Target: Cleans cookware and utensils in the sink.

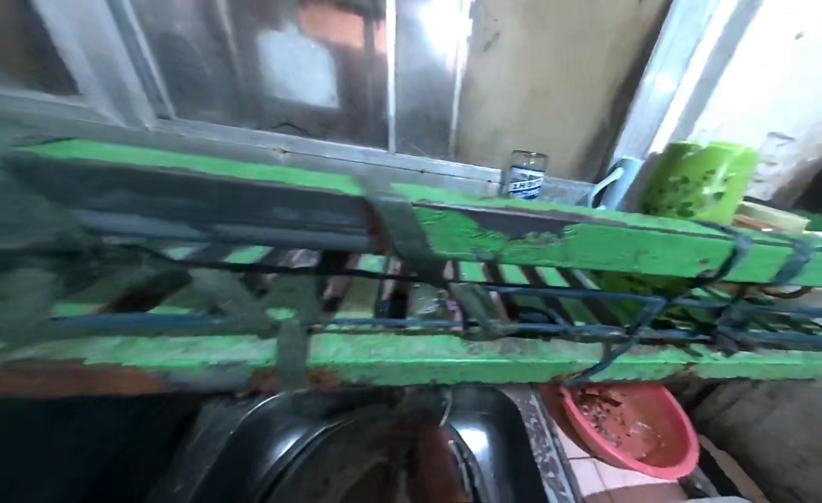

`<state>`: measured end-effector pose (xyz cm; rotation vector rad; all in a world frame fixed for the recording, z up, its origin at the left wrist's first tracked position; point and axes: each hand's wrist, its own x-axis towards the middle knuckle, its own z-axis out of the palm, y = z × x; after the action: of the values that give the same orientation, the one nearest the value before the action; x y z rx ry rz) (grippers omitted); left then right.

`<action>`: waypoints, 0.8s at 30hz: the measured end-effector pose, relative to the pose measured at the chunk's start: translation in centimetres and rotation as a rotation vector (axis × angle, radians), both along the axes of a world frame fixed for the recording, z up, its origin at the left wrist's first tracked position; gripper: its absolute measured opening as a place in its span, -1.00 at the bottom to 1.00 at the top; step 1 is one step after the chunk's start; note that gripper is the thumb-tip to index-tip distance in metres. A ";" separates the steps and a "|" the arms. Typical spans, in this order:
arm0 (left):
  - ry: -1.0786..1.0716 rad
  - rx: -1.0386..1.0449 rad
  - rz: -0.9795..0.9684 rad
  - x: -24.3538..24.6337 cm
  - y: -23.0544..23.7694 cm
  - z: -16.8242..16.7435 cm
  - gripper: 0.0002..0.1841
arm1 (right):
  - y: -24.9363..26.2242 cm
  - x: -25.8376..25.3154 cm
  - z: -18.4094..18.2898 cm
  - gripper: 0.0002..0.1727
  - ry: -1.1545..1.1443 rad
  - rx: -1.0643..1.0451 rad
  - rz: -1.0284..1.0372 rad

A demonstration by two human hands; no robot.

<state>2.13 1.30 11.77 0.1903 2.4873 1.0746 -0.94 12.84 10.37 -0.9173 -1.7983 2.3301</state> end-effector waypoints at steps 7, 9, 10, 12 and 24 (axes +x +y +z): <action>-0.374 0.186 -0.093 -2.9 -0.1 -0.4 -0.55 | 1.2 -0.1 0.3 -0.71 -0.014 -0.348 -0.132; -0.331 0.148 -0.087 -4.2 0.8 0.8 -0.56 | 0.1 0.1 0.5 -0.67 -0.051 -0.279 -0.051; -0.330 0.146 -0.082 -4.6 1.1 1.1 -0.59 | 0.0 0.0 0.5 -0.60 -0.047 -0.252 -0.012; -0.348 0.216 -0.038 -5.2 1.1 0.9 -0.60 | 0.5 -0.7 0.7 -0.59 -0.053 -0.214 0.069; -0.249 -0.216 -0.073 -3.2 -2.6 -3.2 -0.45 | 4.8 0.4 -3.1 -0.55 0.183 0.602 0.208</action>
<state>-1.06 -1.34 8.57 0.0761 2.3296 0.7438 -0.50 17.62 7.32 -0.4319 -2.3841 1.6995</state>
